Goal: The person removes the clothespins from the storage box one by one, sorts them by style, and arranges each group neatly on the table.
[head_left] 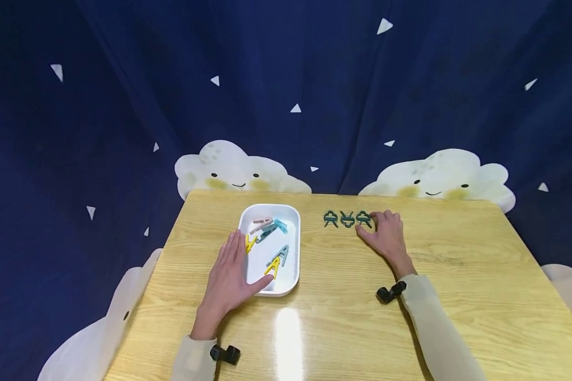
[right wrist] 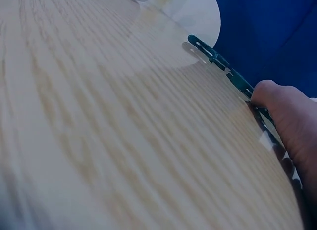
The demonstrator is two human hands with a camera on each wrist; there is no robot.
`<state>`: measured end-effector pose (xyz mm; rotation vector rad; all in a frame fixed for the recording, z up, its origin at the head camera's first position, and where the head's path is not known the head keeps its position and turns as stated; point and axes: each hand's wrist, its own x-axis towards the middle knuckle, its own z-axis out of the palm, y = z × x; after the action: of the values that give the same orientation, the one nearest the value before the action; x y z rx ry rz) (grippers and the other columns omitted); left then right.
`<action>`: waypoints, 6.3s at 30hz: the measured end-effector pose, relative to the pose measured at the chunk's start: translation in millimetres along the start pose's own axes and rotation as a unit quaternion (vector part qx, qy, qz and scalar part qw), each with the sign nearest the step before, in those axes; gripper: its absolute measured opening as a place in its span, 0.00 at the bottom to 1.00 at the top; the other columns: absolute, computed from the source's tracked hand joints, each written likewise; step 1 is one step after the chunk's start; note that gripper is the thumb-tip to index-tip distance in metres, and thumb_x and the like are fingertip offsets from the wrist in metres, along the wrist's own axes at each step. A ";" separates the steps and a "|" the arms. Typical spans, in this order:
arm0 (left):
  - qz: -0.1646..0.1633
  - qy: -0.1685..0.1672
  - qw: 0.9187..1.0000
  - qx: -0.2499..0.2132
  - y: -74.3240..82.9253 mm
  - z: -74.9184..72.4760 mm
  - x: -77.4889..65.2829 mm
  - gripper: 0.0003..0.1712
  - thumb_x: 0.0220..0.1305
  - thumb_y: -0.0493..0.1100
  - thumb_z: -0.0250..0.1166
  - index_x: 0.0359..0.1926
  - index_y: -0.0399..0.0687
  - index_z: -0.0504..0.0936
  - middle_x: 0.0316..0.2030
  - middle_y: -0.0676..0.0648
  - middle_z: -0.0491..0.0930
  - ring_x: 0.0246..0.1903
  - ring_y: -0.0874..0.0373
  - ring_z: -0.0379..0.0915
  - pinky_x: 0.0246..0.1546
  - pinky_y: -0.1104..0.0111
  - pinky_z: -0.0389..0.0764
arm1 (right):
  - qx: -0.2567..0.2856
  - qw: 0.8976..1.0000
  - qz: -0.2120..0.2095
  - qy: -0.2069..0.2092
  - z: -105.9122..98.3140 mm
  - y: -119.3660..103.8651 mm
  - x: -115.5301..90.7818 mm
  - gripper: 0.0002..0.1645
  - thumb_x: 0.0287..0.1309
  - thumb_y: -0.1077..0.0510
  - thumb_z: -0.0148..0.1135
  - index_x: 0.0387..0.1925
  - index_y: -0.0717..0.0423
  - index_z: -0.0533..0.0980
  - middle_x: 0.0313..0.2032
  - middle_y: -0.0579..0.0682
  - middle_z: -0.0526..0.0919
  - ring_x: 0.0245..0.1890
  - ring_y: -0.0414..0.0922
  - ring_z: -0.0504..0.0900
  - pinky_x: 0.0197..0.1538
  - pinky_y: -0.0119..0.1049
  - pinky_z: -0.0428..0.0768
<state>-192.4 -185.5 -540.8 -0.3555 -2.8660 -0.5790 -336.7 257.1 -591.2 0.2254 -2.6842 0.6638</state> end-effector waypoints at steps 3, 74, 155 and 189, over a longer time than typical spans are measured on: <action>-0.001 -0.002 1.000 -0.002 -0.2 0.4 -1.6 0.75 0.55 0.85 0.59 0.82 0.34 0.47 0.83 0.37 0.44 0.83 0.44 0.38 0.81 0.52 0.47 | 0.004 1.000 0.010 0.010 -0.4 -1.9 -0.8 0.43 0.58 0.32 0.68 0.56 0.66 0.79 0.44 0.65 0.79 0.42 0.64 0.68 0.49 0.59 0.66; 0.013 0.006 1.000 0.006 -5.6 2.8 1.8 0.76 0.57 0.85 0.56 0.82 0.32 0.43 0.83 0.37 0.42 0.83 0.46 0.37 0.82 0.53 0.47 | -0.220 0.921 -0.229 -0.224 61.9 -258.4 18.4 0.29 0.72 0.52 0.57 0.71 0.47 0.70 0.48 0.54 0.73 0.50 0.51 0.68 0.58 0.44 0.68; 0.010 -0.008 1.000 0.015 -4.2 -1.3 0.5 0.74 0.58 0.86 0.53 0.82 0.33 0.44 0.83 0.36 0.41 0.83 0.46 0.34 0.82 0.55 0.43 | -0.131 0.945 -0.188 -0.234 63.0 -255.4 35.7 0.33 0.56 0.26 0.68 0.32 0.51 0.76 0.43 0.52 0.71 0.51 0.51 0.65 0.59 0.44 0.65; 0.008 -0.010 1.000 0.015 -5.9 -0.2 0.3 0.75 0.58 0.87 0.52 0.82 0.34 0.43 0.83 0.37 0.40 0.83 0.49 0.31 0.82 0.55 0.43 | -0.154 0.926 -0.245 -0.242 63.5 -251.9 36.4 0.36 0.50 0.22 0.64 0.40 0.49 0.78 0.41 0.49 0.68 0.49 0.49 0.65 0.71 0.44 0.61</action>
<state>-194.3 -190.8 -542.7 -0.3815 -2.8848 -0.5310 -329.9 3.7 -524.0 1.0493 -2.9411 0.0221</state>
